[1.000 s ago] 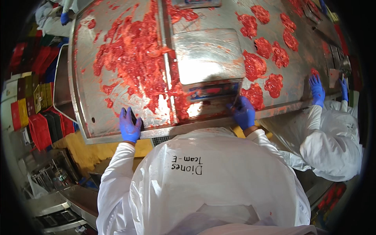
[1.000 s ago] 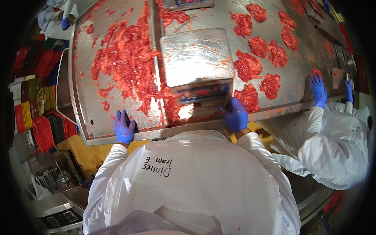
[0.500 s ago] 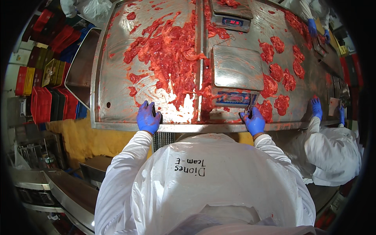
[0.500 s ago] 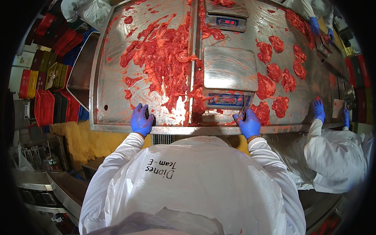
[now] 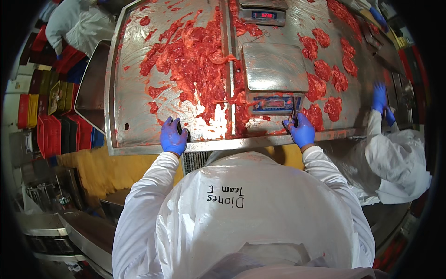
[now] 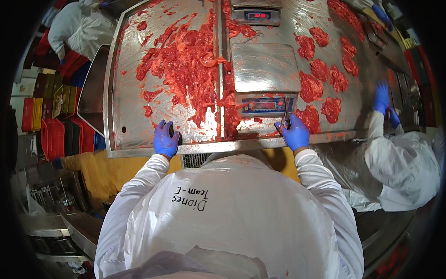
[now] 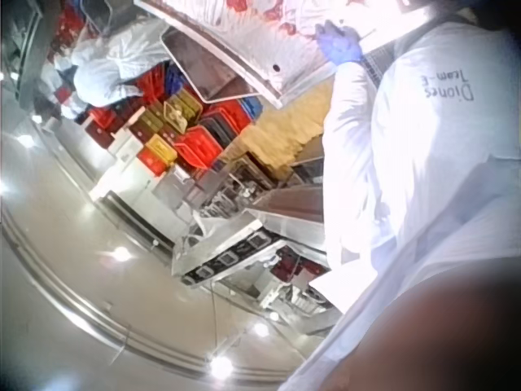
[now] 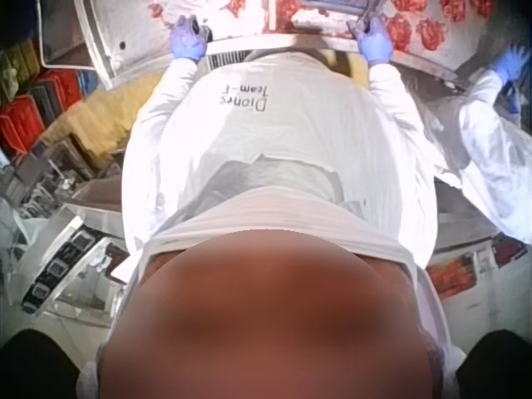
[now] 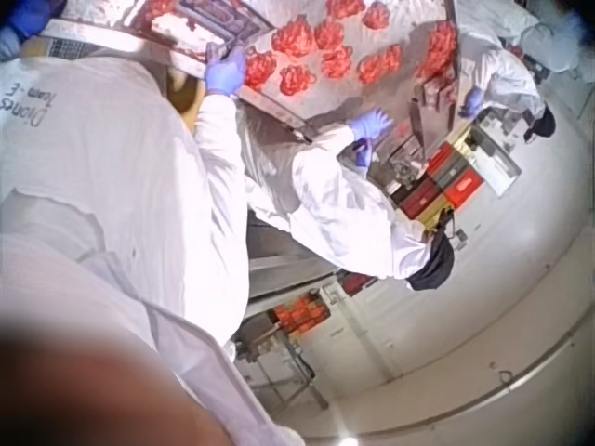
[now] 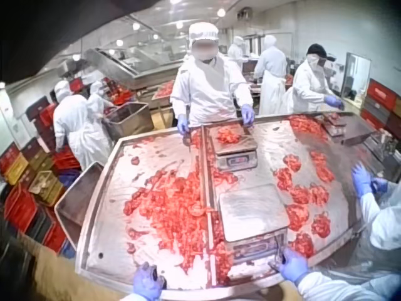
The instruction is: The person portions raw meat into smaller pieces using a knife and places them on a digital scale. They repeatedly cut, weigh, and arrange the meat portions on a stainless steel table.
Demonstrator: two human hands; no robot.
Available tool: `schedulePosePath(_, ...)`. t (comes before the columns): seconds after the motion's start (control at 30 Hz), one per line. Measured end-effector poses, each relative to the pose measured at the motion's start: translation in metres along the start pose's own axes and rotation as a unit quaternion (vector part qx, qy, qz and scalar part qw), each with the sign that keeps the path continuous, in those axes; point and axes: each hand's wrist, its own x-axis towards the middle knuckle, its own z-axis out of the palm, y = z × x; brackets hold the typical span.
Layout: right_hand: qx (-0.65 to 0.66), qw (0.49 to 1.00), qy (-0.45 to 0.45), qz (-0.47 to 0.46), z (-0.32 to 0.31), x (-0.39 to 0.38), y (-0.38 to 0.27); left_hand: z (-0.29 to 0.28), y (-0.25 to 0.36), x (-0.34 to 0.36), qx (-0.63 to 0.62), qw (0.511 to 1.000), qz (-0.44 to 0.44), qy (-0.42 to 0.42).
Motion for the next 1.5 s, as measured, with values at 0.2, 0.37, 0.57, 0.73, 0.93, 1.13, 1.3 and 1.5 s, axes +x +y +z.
schedulePosePath(0.2,0.011,0.999,0.037,-0.022,-0.001,0.004,-0.001,0.003,0.003,0.004,0.007,1.0,0.004,-0.001)
schedulePosePath(0.37,0.031,0.999,0.016,-0.013,-0.001,-0.004,0.007,0.009,-0.002,0.005,-0.001,1.0,0.014,0.0)
schedulePosePath(0.57,0.021,1.0,-0.005,0.006,-0.003,-0.003,0.004,0.002,0.078,0.052,0.004,0.987,0.153,0.056)
schedulePosePath(0.73,0.02,1.0,0.015,-0.011,-0.003,-0.002,0.004,-0.02,0.222,0.163,0.126,0.933,0.334,-0.043)
schedulePosePath(0.93,0.005,1.0,0.011,-0.013,0.0,-0.002,0.008,0.003,0.254,0.192,0.287,0.846,0.398,-0.207)
schedulePosePath(1.13,0.006,0.999,0.031,-0.013,0.004,-0.005,0.012,0.005,0.248,0.073,0.303,0.84,0.389,-0.226)
schedulePosePath(1.3,-0.012,1.0,0.002,-0.005,-0.003,-0.002,0.005,0.052,0.22,0.03,0.195,0.855,0.452,-0.162)
schedulePosePath(1.5,-0.003,1.0,0.012,-0.02,-0.001,-0.002,0.007,-0.003,0.235,0.06,0.044,0.856,0.431,-0.281)
